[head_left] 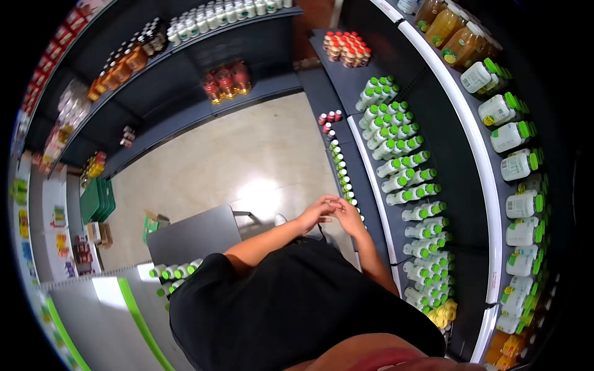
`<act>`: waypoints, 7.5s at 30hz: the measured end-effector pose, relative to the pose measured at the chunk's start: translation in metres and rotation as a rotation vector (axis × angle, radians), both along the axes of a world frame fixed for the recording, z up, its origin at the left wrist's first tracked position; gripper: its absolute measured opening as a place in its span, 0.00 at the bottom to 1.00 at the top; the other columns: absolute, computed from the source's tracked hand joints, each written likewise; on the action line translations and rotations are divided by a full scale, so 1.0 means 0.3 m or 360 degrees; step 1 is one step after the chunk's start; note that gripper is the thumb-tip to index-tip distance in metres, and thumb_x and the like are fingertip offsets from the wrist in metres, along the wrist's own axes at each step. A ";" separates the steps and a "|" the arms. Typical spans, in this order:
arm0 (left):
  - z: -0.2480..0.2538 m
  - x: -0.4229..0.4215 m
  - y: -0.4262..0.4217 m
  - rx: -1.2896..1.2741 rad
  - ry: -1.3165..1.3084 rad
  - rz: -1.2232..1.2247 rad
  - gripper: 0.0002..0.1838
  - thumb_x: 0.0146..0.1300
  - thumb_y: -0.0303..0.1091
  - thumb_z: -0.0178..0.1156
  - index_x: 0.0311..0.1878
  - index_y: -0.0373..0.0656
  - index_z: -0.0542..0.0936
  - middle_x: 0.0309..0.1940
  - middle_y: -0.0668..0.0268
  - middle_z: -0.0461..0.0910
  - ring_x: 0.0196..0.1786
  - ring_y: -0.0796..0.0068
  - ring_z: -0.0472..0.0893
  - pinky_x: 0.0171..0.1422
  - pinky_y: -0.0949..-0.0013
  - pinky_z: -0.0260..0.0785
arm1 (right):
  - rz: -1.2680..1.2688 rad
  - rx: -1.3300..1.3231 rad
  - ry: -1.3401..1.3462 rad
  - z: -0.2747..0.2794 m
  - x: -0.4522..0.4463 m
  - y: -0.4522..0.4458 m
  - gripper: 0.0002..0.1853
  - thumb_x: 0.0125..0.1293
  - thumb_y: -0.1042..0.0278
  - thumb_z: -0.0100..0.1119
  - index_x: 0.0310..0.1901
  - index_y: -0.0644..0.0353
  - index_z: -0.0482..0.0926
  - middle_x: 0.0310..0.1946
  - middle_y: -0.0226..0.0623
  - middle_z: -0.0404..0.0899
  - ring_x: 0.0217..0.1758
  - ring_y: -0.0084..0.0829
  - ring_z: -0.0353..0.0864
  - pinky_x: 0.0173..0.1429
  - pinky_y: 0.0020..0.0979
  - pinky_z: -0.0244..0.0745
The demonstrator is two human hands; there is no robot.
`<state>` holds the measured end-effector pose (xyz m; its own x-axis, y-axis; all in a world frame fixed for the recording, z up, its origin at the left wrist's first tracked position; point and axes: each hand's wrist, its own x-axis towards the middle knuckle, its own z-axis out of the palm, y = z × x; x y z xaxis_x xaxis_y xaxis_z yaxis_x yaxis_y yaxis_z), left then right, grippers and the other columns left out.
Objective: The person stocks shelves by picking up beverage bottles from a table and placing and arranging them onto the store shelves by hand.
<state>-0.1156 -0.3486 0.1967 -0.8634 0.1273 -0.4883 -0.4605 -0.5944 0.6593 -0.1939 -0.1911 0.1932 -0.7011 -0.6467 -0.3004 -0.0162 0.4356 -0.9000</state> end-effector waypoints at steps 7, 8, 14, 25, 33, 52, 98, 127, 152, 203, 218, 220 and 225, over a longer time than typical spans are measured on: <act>-0.100 -0.129 -0.296 -0.0115 -0.0107 -0.0261 0.16 0.72 0.40 0.50 0.59 0.47 0.73 0.38 0.71 0.81 0.47 0.79 0.81 0.54 0.71 0.70 | 0.0397 0.0471 0.0361 0.110 -0.045 -0.217 0.24 0.63 0.59 0.64 0.58 0.61 0.72 0.44 0.52 0.84 0.49 0.53 0.83 0.52 0.45 0.77; -0.105 -0.150 -0.327 -0.0138 -0.0076 -0.0284 0.15 0.72 0.40 0.50 0.58 0.47 0.74 0.38 0.71 0.81 0.46 0.79 0.81 0.54 0.71 0.70 | 0.0383 0.0477 0.0342 0.098 -0.063 -0.257 0.25 0.63 0.60 0.65 0.58 0.61 0.71 0.43 0.53 0.84 0.49 0.54 0.83 0.52 0.45 0.77; -0.260 -0.312 -0.503 -0.0504 0.0254 -0.0511 0.16 0.71 0.30 0.53 0.59 0.39 0.74 0.37 0.66 0.80 0.42 0.78 0.80 0.53 0.70 0.72 | 0.0584 0.0378 0.0126 -0.041 -0.246 -0.366 0.27 0.62 0.55 0.66 0.59 0.60 0.72 0.45 0.49 0.85 0.48 0.54 0.83 0.52 0.44 0.77; -0.061 -0.841 -0.826 -0.1642 0.0601 -0.0837 0.40 0.62 0.41 0.62 0.76 0.51 0.57 0.44 0.53 0.85 0.44 0.51 0.85 0.51 0.56 0.76 | 0.0762 0.0370 0.0563 -0.056 -1.009 -0.776 0.20 0.60 0.59 0.64 0.50 0.62 0.83 0.46 0.50 0.85 0.51 0.49 0.83 0.56 0.42 0.77; -0.062 -1.192 -1.019 -0.1832 0.0526 -0.0595 0.13 0.64 0.37 0.58 0.46 0.39 0.81 0.40 0.53 0.85 0.43 0.59 0.85 0.51 0.61 0.76 | 0.0730 -0.0010 0.0645 0.011 -1.221 -0.940 0.15 0.61 0.62 0.62 0.48 0.57 0.80 0.36 0.46 0.85 0.43 0.51 0.83 0.47 0.45 0.76; -0.440 -2.307 -0.835 -0.0707 0.0562 -0.0997 0.11 0.65 0.25 0.60 0.49 0.45 0.79 0.36 0.70 0.81 0.36 0.79 0.78 0.43 0.70 0.72 | -0.1356 0.0325 0.0377 -0.074 -1.334 -0.726 0.18 0.66 0.63 0.62 0.57 0.55 0.79 0.30 0.40 0.86 0.37 0.42 0.86 0.44 0.40 0.79; -0.650 -2.582 -1.013 -0.2154 0.1539 -0.1972 0.32 0.54 0.53 0.70 0.59 0.52 0.72 0.52 0.54 0.82 0.56 0.48 0.81 0.56 0.51 0.74 | -0.1336 0.0939 0.0187 -0.603 -2.087 -1.189 0.22 0.67 0.55 0.54 0.61 0.49 0.75 0.58 0.46 0.80 0.59 0.46 0.82 0.60 0.45 0.78; -0.602 -1.518 -0.391 -0.0338 0.1283 -0.4901 0.31 0.58 0.42 0.70 0.65 0.46 0.75 0.57 0.64 0.81 0.60 0.71 0.78 0.67 0.62 0.68 | -0.2657 0.0153 -0.0888 -0.686 -0.563 -1.104 0.39 0.61 0.32 0.62 0.56 0.65 0.79 0.50 0.52 0.83 0.55 0.48 0.81 0.59 0.42 0.74; -0.814 -0.092 0.133 0.0416 0.4099 -0.5592 0.40 0.38 0.58 0.75 0.55 0.44 0.83 0.51 0.56 0.85 0.51 0.55 0.84 0.58 0.58 0.75 | -0.4645 -0.2368 -0.0163 -0.774 0.259 -1.210 0.27 0.76 0.44 0.48 0.52 0.66 0.78 0.33 0.40 0.83 0.20 0.22 0.76 0.22 0.21 0.71; 0.112 2.233 1.115 0.2295 0.2597 -0.4751 0.41 0.55 0.29 0.68 0.73 0.36 0.64 0.65 0.51 0.75 0.68 0.62 0.74 0.71 0.63 0.64 | -0.6329 0.1370 0.0262 0.083 2.348 0.056 0.32 0.63 0.49 0.66 0.57 0.71 0.74 0.43 0.55 0.85 0.48 0.51 0.85 0.53 0.43 0.77; 0.453 3.208 0.655 0.3329 0.1742 -0.3979 0.30 0.55 0.28 0.61 0.64 0.37 0.74 0.58 0.49 0.79 0.61 0.49 0.78 0.68 0.57 0.69 | -0.6128 0.3445 -0.0870 0.391 3.385 -0.319 0.27 0.64 0.48 0.65 0.51 0.65 0.73 0.47 0.53 0.80 0.50 0.56 0.79 0.52 0.49 0.75; 0.406 3.344 0.602 0.3324 0.1896 -0.3902 0.32 0.56 0.30 0.62 0.67 0.42 0.71 0.61 0.50 0.76 0.59 0.49 0.78 0.66 0.56 0.71 | -0.6461 0.2839 -0.1123 0.392 3.514 -0.349 0.30 0.65 0.46 0.63 0.57 0.64 0.71 0.50 0.51 0.80 0.54 0.54 0.79 0.54 0.48 0.75; 0.294 3.521 0.550 0.3354 0.2291 -0.3521 0.31 0.64 0.37 0.58 0.72 0.49 0.66 0.63 0.52 0.74 0.58 0.47 0.79 0.60 0.52 0.74 | -0.5889 0.3726 -0.1447 0.311 3.726 -0.391 0.33 0.64 0.49 0.65 0.64 0.64 0.70 0.57 0.48 0.77 0.60 0.51 0.74 0.59 0.46 0.75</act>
